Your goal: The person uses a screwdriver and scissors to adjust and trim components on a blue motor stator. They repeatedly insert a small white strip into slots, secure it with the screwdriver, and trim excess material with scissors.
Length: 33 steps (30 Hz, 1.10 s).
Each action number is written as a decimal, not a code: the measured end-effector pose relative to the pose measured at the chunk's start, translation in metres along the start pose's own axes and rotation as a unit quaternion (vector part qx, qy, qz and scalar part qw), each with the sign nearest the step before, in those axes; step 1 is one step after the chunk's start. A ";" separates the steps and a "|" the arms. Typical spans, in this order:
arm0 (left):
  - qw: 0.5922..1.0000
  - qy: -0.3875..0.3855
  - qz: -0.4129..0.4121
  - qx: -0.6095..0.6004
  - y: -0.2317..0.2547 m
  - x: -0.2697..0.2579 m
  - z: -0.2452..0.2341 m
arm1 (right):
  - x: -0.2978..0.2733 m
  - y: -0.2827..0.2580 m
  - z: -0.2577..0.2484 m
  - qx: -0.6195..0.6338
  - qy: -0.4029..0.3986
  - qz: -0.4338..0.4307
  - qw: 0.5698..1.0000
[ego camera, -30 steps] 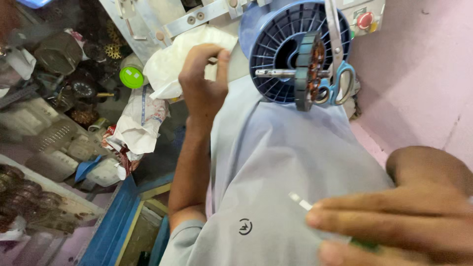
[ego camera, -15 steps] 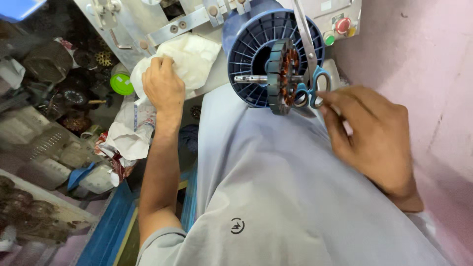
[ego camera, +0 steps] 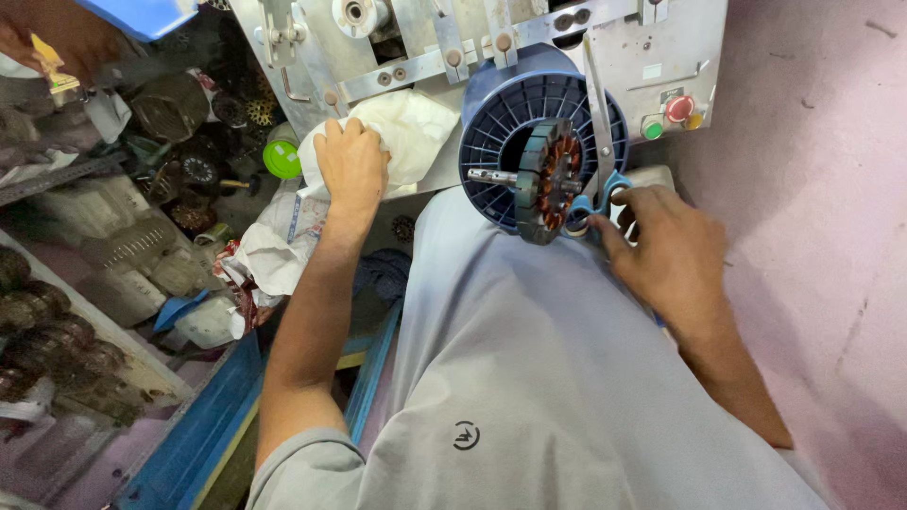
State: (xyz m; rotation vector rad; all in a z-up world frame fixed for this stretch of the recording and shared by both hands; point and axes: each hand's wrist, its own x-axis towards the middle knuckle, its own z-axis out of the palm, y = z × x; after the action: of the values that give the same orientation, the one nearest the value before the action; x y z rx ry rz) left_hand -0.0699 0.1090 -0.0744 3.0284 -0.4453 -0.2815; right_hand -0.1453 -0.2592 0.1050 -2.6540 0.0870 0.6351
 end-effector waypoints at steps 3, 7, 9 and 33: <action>0.999 -0.005 0.041 0.017 0.003 0.001 0.003 | -0.003 0.000 0.012 -0.038 0.040 -0.031 0.998; 0.996 0.037 0.054 0.053 0.009 -0.003 0.004 | -0.005 0.004 0.023 -0.035 0.042 -0.031 0.998; 0.995 0.066 0.044 0.054 0.015 -0.003 0.003 | -0.002 0.007 0.024 -0.042 0.026 -0.021 0.999; 0.863 0.072 -0.217 -0.450 0.021 -0.018 -0.042 | -0.008 0.014 0.020 0.159 0.095 -0.024 0.982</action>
State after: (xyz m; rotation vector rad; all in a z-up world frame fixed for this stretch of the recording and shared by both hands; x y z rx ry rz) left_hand -0.0848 0.0961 -0.0286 2.1448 0.3241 -0.1994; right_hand -0.1631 -0.2641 0.0874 -2.3894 0.1636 0.3197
